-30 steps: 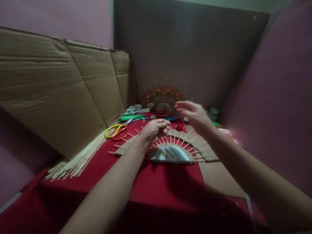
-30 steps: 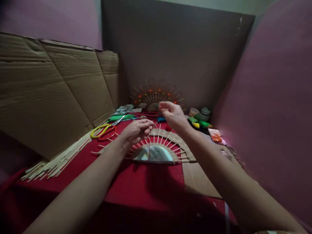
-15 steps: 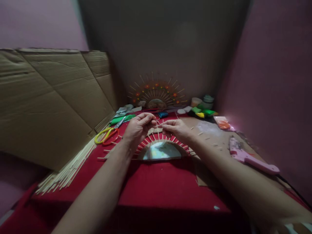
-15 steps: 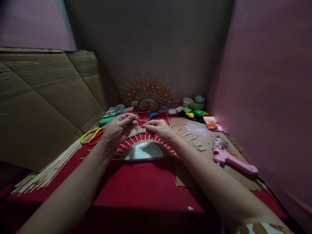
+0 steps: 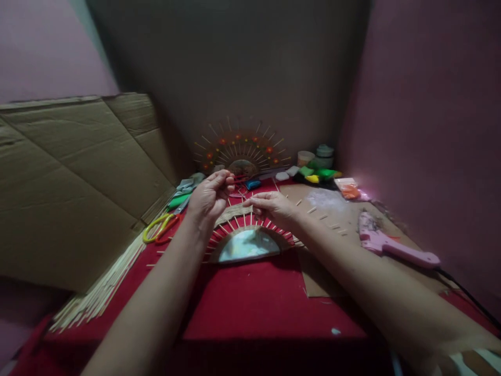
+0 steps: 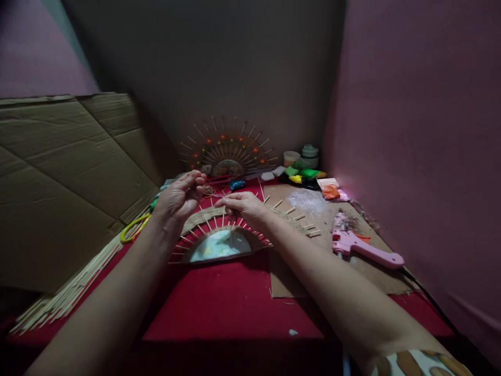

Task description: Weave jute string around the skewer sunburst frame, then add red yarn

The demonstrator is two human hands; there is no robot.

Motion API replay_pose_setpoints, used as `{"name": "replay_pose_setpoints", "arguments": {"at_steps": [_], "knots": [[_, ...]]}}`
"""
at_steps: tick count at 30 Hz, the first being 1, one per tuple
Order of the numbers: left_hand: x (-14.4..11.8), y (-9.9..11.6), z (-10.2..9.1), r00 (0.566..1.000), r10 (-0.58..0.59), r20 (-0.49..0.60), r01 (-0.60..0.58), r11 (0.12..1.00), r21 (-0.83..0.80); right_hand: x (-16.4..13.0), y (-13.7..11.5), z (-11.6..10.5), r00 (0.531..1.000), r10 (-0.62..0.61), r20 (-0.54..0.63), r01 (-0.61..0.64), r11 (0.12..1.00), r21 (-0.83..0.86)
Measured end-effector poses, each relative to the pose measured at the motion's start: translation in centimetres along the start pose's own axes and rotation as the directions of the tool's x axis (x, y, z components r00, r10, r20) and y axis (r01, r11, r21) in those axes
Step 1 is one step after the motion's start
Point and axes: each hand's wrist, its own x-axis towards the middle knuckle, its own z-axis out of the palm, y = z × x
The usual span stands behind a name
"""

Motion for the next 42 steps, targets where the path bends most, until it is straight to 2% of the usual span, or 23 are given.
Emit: {"name": "replay_pose_setpoints", "arguments": {"at_steps": [2,4,10,15,19,24,28,32,42], "knots": [[0.3,0.3,-0.7,0.997,-0.004,-0.078,-0.002,0.997,-0.072,0.1,-0.1,-0.6,1.000,0.008,-0.006,-0.008,1.000,-0.011],[0.5,0.6,-1.4,0.994,0.000,-0.112,-0.012,0.994,-0.108,0.1,-0.2,-1.2,1.000,0.006,-0.028,-0.007,1.000,-0.022],[0.5,1.1,-3.0,0.993,0.052,-0.106,-0.061,0.994,-0.090,-0.1,-0.8,-2.5,0.994,-0.031,-0.106,0.009,0.980,-0.198],[0.7,1.4,-3.7,0.981,0.159,-0.115,-0.161,0.987,-0.006,-0.5,-1.4,-2.7,0.990,-0.059,-0.126,0.017,0.949,-0.313],[0.8,1.7,-4.1,0.968,0.210,-0.135,-0.209,0.978,0.024,-0.8,-1.8,-2.6,0.987,-0.083,-0.140,0.038,0.954,-0.297],[0.9,1.6,-4.3,0.956,0.229,-0.185,-0.222,0.973,0.061,-1.3,-2.5,-2.4,0.990,-0.021,-0.136,-0.026,0.941,-0.336],[0.9,1.5,-4.4,0.947,0.227,-0.229,-0.212,0.973,0.089,-0.9,-2.1,-2.9,0.987,-0.006,-0.161,-0.033,0.969,-0.243],[0.9,1.6,-4.4,0.951,0.218,-0.219,-0.203,0.975,0.091,-0.6,-1.5,-3.4,0.987,0.017,-0.162,-0.042,0.987,-0.152],[1.0,1.5,-4.4,0.946,0.209,-0.248,-0.195,0.978,0.079,-0.2,-1.0,-3.8,0.973,0.088,-0.215,-0.123,0.980,-0.153]]}}
